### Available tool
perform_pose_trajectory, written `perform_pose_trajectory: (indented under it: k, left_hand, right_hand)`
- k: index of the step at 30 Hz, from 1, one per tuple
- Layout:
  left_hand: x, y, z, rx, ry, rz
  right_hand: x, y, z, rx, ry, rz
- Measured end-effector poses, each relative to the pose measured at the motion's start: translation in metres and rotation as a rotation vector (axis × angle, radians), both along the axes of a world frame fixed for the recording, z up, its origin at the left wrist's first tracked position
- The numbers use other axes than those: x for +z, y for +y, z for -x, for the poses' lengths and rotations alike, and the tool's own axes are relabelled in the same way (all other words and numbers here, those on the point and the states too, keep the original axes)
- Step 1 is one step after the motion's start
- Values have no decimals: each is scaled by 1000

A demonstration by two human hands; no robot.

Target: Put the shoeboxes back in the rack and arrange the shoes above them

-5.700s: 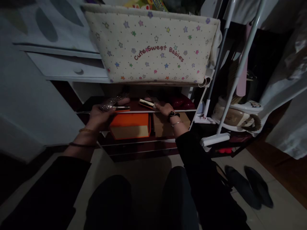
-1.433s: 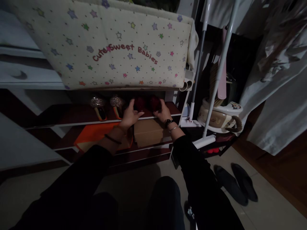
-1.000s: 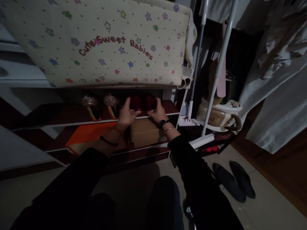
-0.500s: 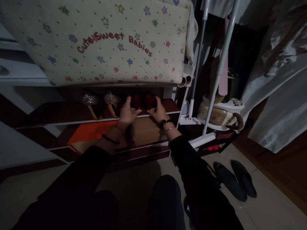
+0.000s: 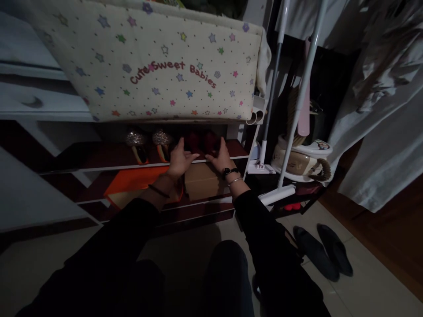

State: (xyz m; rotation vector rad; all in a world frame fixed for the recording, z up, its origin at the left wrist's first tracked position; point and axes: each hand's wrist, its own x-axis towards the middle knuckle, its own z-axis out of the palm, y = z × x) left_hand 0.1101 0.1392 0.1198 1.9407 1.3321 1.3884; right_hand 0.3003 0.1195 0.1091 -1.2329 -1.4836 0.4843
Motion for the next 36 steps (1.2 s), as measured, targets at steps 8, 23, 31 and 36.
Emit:
perform_pose_trajectory:
  k: [8, 23, 31, 36]
  left_hand:
    - [-48, -96, 29, -70, -23, -267]
    - [-109, -247, 72, -206, -1001, 478]
    - [17, -286, 89, -745, -1002, 202]
    - [32, -311, 97, -1117, -854, 68]
  right_hand:
    - [-41, -108, 40, -20, 497, -135]
    - [-92, -227, 122, 295, 1302, 344]
    - [36, -265, 117, 810, 982, 24]
    - [43, -291, 115, 1042, 883, -148]
